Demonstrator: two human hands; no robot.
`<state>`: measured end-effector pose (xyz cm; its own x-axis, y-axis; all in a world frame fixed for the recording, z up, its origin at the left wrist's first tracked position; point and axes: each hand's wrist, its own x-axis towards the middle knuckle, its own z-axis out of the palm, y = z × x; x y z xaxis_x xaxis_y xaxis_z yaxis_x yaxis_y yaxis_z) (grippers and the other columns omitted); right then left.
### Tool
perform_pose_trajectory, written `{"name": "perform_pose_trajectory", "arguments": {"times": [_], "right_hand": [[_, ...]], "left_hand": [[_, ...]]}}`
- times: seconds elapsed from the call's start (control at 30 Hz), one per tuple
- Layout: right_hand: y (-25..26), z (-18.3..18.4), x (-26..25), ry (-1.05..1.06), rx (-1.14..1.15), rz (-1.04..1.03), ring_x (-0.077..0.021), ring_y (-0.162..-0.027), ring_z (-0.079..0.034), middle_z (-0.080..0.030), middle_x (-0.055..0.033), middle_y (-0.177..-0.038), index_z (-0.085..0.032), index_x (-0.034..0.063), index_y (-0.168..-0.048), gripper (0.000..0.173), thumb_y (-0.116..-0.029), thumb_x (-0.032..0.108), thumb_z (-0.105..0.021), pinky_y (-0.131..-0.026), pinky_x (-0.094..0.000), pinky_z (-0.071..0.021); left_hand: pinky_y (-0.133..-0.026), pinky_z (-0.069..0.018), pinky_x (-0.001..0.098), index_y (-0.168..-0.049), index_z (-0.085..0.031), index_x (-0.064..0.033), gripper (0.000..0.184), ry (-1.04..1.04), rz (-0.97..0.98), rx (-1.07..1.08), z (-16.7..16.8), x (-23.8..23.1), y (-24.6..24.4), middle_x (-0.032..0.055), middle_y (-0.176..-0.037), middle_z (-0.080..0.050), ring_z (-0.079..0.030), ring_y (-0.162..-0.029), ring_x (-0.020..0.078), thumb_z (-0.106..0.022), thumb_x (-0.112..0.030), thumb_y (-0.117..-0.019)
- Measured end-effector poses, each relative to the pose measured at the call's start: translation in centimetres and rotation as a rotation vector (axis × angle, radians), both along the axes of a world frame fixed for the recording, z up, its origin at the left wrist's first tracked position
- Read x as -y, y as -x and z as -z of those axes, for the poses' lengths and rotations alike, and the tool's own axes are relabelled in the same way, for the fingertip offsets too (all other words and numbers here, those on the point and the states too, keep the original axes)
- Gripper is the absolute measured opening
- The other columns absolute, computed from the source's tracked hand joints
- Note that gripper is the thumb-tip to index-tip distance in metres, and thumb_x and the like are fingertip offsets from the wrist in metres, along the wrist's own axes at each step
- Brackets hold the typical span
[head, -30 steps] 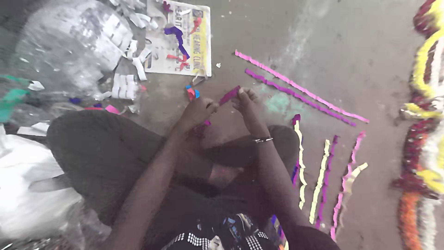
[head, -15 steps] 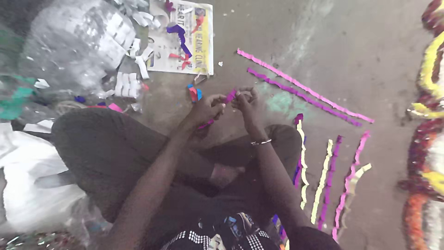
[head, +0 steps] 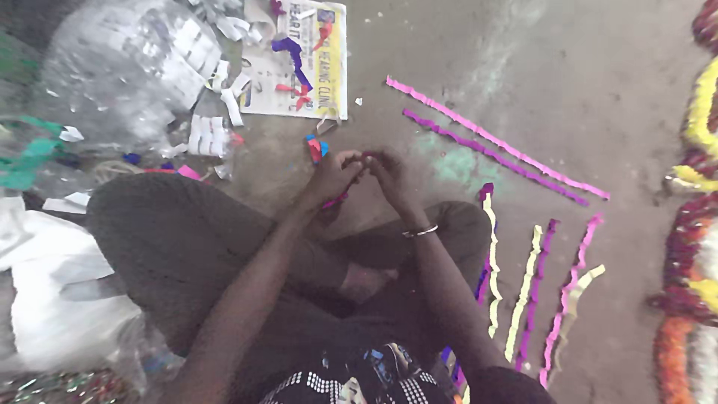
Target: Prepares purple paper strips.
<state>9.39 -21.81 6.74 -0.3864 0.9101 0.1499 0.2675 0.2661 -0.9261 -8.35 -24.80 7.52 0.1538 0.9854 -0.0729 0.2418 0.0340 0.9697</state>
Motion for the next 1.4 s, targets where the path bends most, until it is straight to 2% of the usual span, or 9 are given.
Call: {"name": "perform_pose_trajectory", "arguments": {"times": [0.1,0.23,0.37,0.5,0.6,0.9,1.07,1.27,1.4], "right_hand": [[-0.1,-0.5,0.0,0.132,-0.082,0.075,-0.0109,-0.084,-0.069,-0.072,-0.0100,-0.098,-0.068,-0.0036,-0.117,0.023,-0.1031,0.013,-0.059,-0.078,-0.0297,-0.0592],[-0.2,-1.8,0.2,0.292,-0.219,0.112,-0.0112,-0.086,-0.070,-0.071,-0.0078,-0.100,-0.059,-0.0033,-0.117,0.018,-0.1025,0.007,-0.058,-0.079,-0.0299,-0.0608],[-0.4,-2.5,0.2,0.394,-0.209,-0.004,-0.0145,-0.097,-0.069,-0.068,-0.0112,-0.114,-0.056,-0.0024,-0.132,0.030,-0.1057,0.012,-0.054,-0.084,-0.0332,-0.0596],[-0.6,-1.2,-0.4,0.236,-0.045,-0.092,-0.0141,-0.099,-0.071,-0.071,-0.0125,-0.116,-0.064,-0.0022,-0.127,0.033,-0.0971,0.010,-0.068,-0.088,-0.0320,-0.0605],[-0.7,-0.2,-0.6,0.142,0.011,-0.049,-0.0129,-0.091,-0.071,-0.072,-0.0124,-0.108,-0.067,-0.0032,-0.118,0.024,-0.0958,0.007,-0.067,-0.083,-0.0314,-0.0603],[-0.9,-1.1,-0.6,0.332,-0.171,0.056,-0.0071,-0.076,-0.068,-0.070,-0.0052,-0.091,-0.060,-0.0059,-0.122,0.024,-0.0998,0.004,-0.062,-0.075,-0.0272,-0.0602],[-0.7,-0.7,-0.6,0.274,-0.186,0.036,-0.0082,-0.075,-0.068,-0.071,-0.0061,-0.089,-0.062,-0.0061,-0.118,0.022,-0.0986,0.004,-0.063,-0.073,-0.0280,-0.0604],[-0.2,-0.5,-0.1,0.034,-0.036,0.061,-0.0106,-0.074,-0.070,-0.072,-0.0092,-0.089,-0.062,-0.0058,-0.114,0.019,-0.1002,0.007,-0.061,-0.071,-0.0289,-0.0609],[-0.2,-0.8,-0.1,0.085,0.057,-0.033,-0.0105,-0.088,-0.069,-0.071,-0.0085,-0.102,-0.066,-0.0009,-0.117,0.026,-0.1077,0.017,-0.050,-0.079,-0.0295,-0.0587]], "left_hand": [[-0.070,-0.0563,0.0317,-0.115,-0.067,-0.0006,0.024,0.028,0.002,-0.057,0.1,-0.1,0.0,0.0065,-0.086,-0.067,-0.064,-0.071,0.0110,-0.050,-0.014,-0.1063],[-0.067,-0.0557,0.0360,-0.113,-0.068,-0.0013,0.024,0.031,0.016,-0.157,0.6,-0.2,0.0,0.0083,-0.083,-0.067,-0.063,-0.068,0.0148,-0.050,-0.015,-0.1049],[-0.070,-0.0540,0.0420,-0.116,-0.067,-0.0018,0.028,0.032,0.015,-0.217,0.3,-0.2,-0.1,0.0111,-0.086,-0.066,-0.062,-0.070,0.0190,-0.049,-0.021,-0.1071],[-0.079,-0.0538,0.0519,-0.112,-0.069,-0.0003,0.029,-0.066,0.025,-0.362,0.6,-0.2,-0.1,0.0156,-0.089,-0.068,-0.066,-0.080,0.0279,-0.051,-0.023,-0.1070],[-0.076,-0.0526,0.0535,-0.108,-0.071,-0.0003,0.030,-0.117,0.021,-0.436,0.7,-0.1,-0.4,0.0166,-0.084,-0.068,-0.066,-0.077,0.0303,-0.053,-0.024,-0.1063],[-0.072,-0.0516,0.0438,-0.112,-0.070,-0.0026,0.032,-0.061,0.050,-0.284,0.5,-0.2,0.0,0.0108,-0.085,-0.065,-0.061,-0.073,0.0207,-0.050,-0.028,-0.1085],[-0.080,-0.0574,0.0358,-0.117,-0.065,0.0002,0.031,0.027,0.049,-0.134,0.5,-0.2,0.0,0.0092,-0.096,-0.070,-0.068,-0.082,0.0142,-0.044,-0.022,-0.1098],[-0.063,-0.0534,0.0288,-0.120,-0.064,-0.0001,0.025,0.100,0.023,-0.055,-0.2,0.1,-0.1,0.0054,-0.081,-0.062,-0.058,-0.064,0.0102,-0.050,-0.018,-0.1076],[-0.059,-0.0533,0.0237,-0.117,-0.064,-0.0006,0.022,0.095,-0.067,0.027,-0.3,0.1,-0.2,0.0031,-0.080,-0.063,-0.059,-0.061,0.0063,-0.052,-0.016,-0.1073]]}}
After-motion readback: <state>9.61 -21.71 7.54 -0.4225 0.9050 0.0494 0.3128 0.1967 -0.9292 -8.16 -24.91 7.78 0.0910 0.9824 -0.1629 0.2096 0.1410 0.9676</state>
